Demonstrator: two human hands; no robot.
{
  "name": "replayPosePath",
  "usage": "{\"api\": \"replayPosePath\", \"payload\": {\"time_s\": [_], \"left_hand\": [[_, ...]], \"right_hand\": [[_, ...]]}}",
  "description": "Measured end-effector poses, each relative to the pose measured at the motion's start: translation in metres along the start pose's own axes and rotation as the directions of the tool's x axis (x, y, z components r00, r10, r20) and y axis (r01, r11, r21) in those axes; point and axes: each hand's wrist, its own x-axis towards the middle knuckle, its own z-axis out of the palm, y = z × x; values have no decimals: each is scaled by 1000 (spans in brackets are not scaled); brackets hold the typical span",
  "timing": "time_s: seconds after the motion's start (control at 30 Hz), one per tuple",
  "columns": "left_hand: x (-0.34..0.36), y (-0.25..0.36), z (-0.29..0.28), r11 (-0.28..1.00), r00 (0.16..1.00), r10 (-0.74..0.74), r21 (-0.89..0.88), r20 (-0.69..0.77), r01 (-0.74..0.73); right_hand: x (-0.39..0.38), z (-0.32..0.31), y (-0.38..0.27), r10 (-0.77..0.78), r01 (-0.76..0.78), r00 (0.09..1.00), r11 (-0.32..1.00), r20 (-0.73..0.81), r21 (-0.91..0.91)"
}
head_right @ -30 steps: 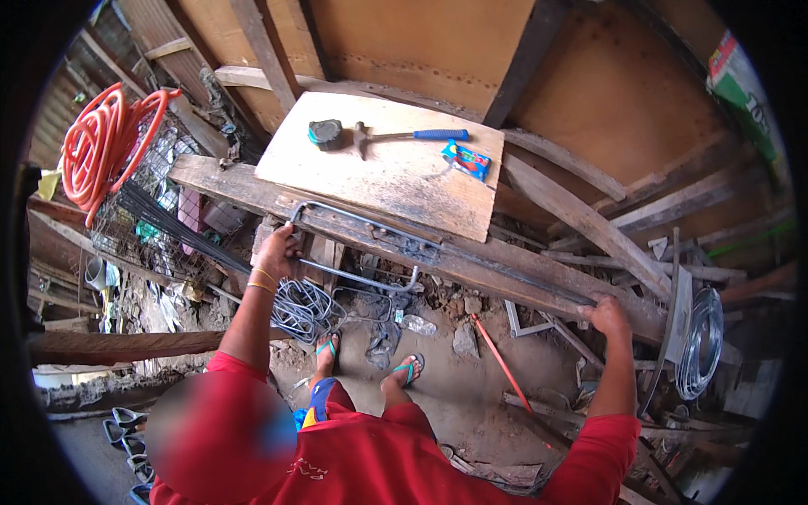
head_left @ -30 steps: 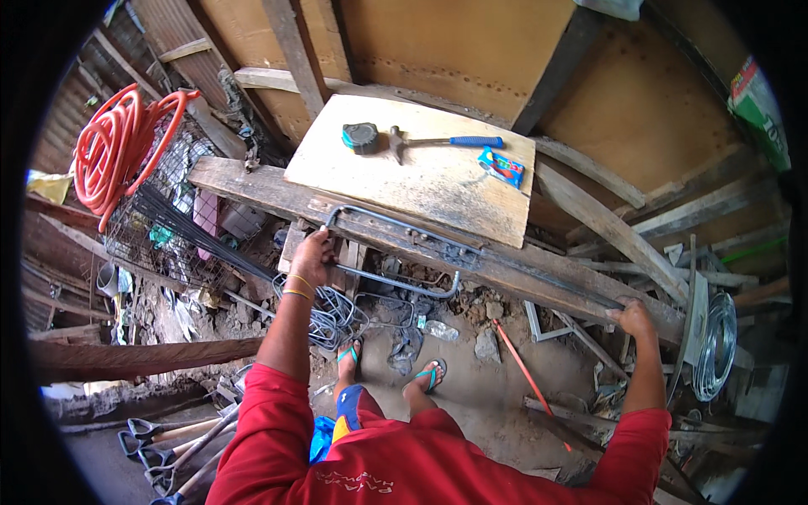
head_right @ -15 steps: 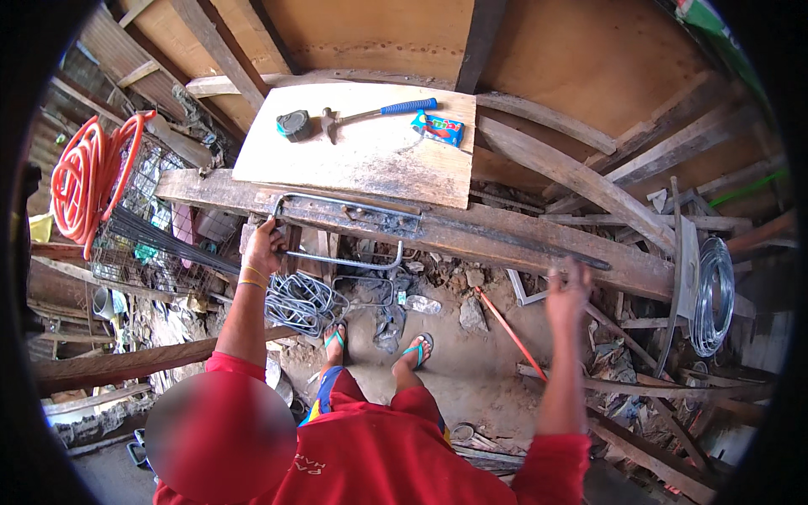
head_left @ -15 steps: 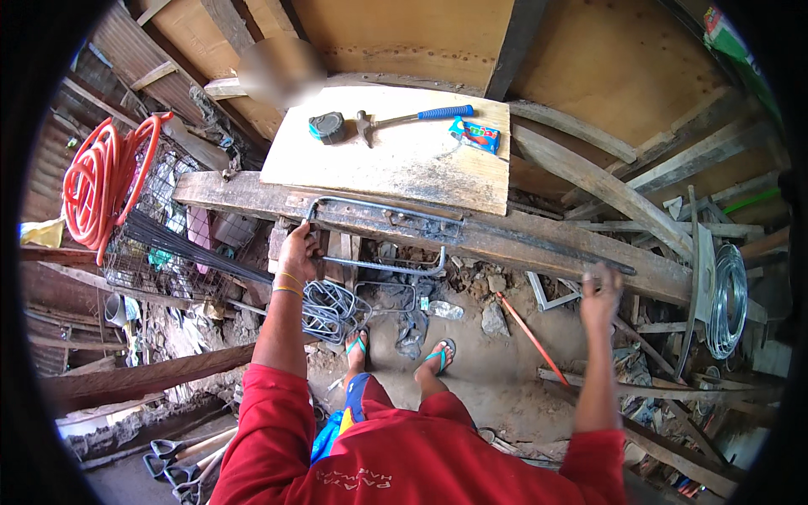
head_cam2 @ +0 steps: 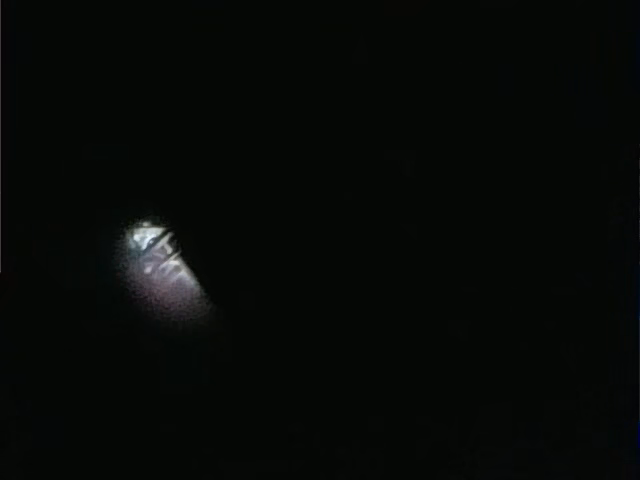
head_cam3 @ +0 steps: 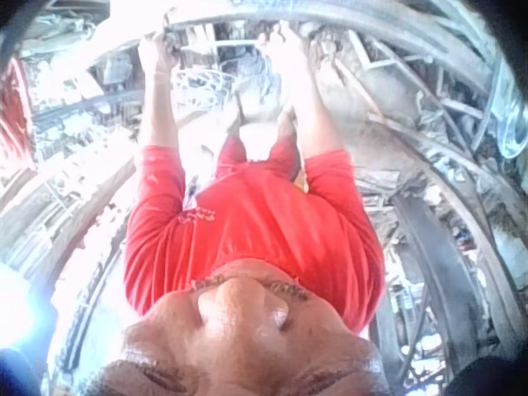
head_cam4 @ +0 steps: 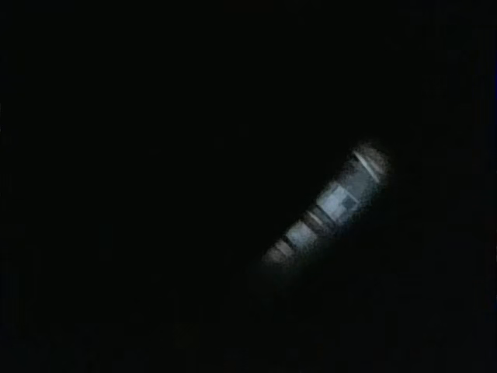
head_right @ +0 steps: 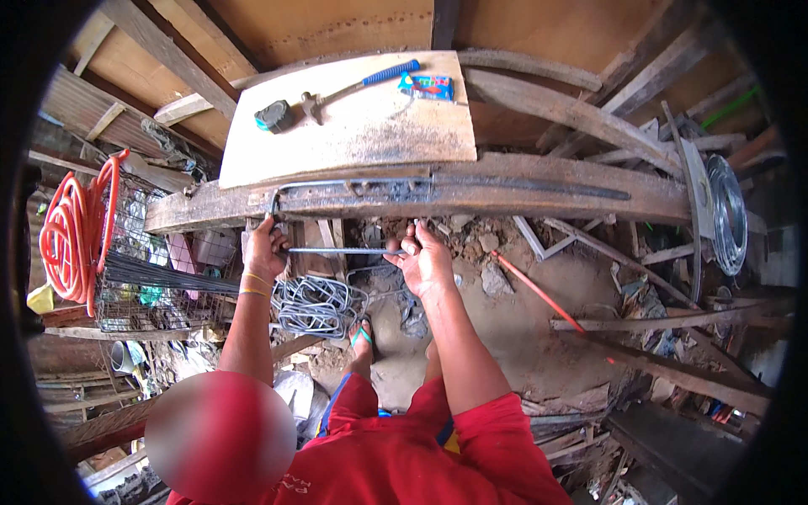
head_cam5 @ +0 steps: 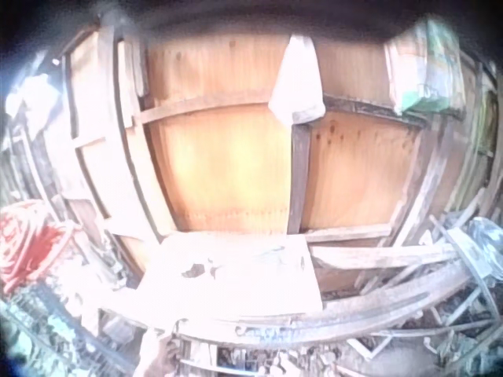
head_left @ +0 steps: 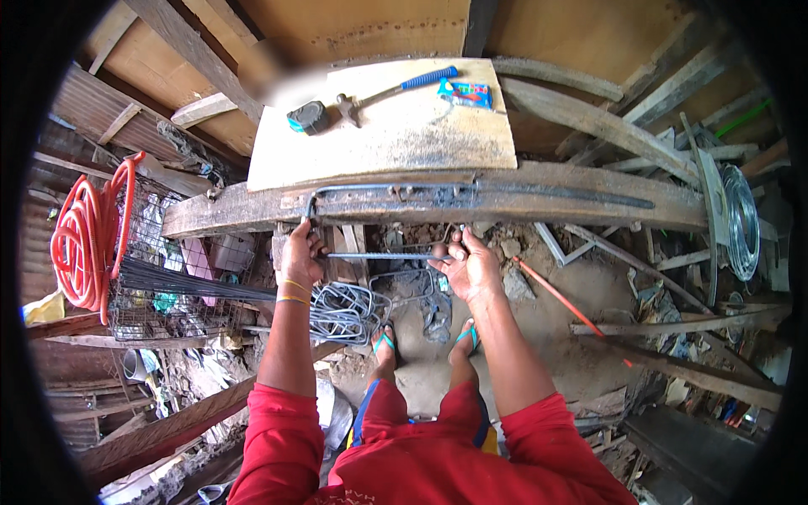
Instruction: The person bends a metal rod into a rectangular frame using a wooden beam as a lever and a workbench as a fulcrum. They repeatedly reposition the rod and apply force to form right-angle bends, then place the finished frame on the workbench.
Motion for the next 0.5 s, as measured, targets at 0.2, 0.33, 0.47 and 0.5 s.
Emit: {"api": "replayPosePath", "payload": {"time_s": [0.2, 0.33, 0.47, 0.5], "left_hand": [[-4, 9, 8, 998, 993, -57, 4, -103, 57], [-5, 5, 11, 997, 998, -49, -69, -47, 46], [-7, 2, 9, 991, 998, -56, -119, 24, 59], [-7, 3, 8, 990, 998, -61, -124, 28, 64]], "right_hand": [[-7, 1, 20, -85, 86, 996, 994, -5, 73], [11, -3, 8, -44, 44, 997, 999, -67, -4], [-7, -23, -20, -47, 13, 990, 967, -131, -253], [-16, -29, -40, -149, 53, 973, 885, -174, -462]]}}
